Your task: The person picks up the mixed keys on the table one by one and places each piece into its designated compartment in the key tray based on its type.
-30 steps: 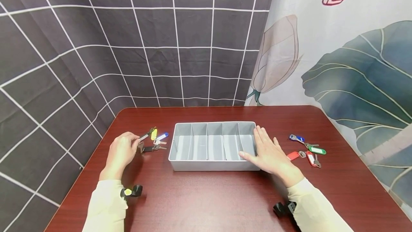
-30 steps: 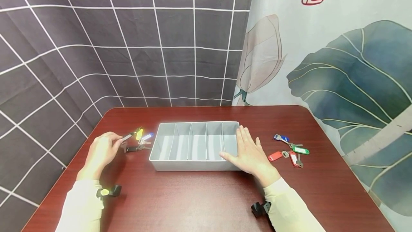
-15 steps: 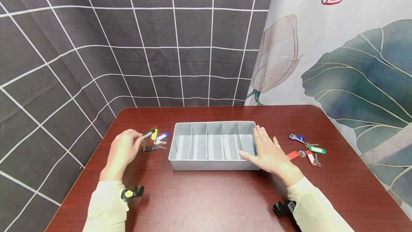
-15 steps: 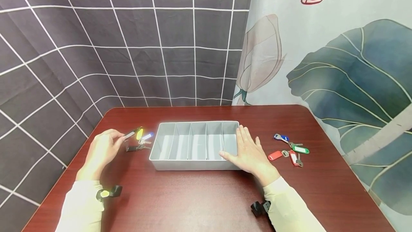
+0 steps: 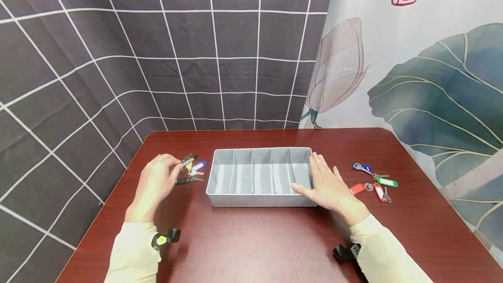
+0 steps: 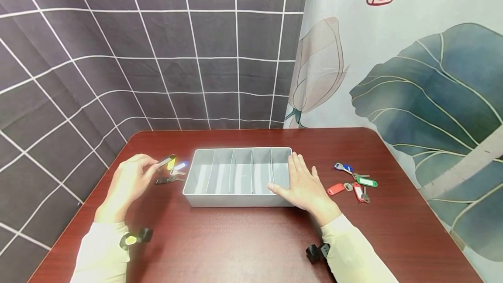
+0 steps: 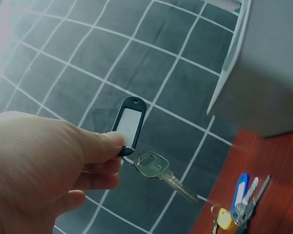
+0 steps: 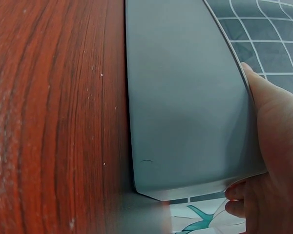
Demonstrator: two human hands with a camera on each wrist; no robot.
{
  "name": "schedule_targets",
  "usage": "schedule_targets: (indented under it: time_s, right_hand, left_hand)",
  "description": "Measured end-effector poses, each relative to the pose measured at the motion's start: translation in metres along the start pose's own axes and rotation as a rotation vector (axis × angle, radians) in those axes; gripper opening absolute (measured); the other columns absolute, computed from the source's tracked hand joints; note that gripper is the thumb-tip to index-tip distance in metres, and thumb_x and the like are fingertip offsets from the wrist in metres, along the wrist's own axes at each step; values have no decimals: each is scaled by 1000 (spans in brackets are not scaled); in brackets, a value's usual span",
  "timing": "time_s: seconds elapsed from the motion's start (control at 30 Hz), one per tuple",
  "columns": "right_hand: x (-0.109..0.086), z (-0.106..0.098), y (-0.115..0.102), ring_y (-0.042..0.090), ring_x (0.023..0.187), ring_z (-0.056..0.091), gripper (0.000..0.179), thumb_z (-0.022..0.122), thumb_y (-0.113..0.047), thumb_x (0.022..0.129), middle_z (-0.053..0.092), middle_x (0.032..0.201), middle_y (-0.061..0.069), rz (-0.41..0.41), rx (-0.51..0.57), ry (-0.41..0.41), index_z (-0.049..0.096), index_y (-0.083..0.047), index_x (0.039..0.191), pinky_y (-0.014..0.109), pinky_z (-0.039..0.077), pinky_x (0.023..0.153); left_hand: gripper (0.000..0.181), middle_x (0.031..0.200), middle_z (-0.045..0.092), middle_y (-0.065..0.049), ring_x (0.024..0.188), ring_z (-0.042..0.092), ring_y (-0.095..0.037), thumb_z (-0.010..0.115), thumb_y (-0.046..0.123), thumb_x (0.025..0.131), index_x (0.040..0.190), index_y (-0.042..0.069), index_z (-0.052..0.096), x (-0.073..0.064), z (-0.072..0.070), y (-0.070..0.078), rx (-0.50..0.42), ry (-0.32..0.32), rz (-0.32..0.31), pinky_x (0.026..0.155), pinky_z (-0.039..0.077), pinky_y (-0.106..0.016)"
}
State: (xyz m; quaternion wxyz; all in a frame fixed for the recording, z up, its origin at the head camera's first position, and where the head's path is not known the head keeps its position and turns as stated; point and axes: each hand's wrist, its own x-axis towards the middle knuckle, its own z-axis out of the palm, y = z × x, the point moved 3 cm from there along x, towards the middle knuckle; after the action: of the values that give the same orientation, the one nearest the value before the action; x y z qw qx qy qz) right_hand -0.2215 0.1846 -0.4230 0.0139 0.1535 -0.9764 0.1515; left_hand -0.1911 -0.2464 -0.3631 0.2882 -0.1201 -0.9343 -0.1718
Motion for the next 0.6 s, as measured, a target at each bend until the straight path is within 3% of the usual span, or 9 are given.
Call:
schedule_targets:
  time_s: [0.6]
  right_hand:
    - [-1,1,0,34,146,11,119,40,-85,76,11,159,17,-1,13,1,12,0,153,67,15,107]
  left_hand:
    - [4,84,69,-4,77,61,-23,73,6,82,86,6,74,12,2,31,-54,0,27,67,50,-42]
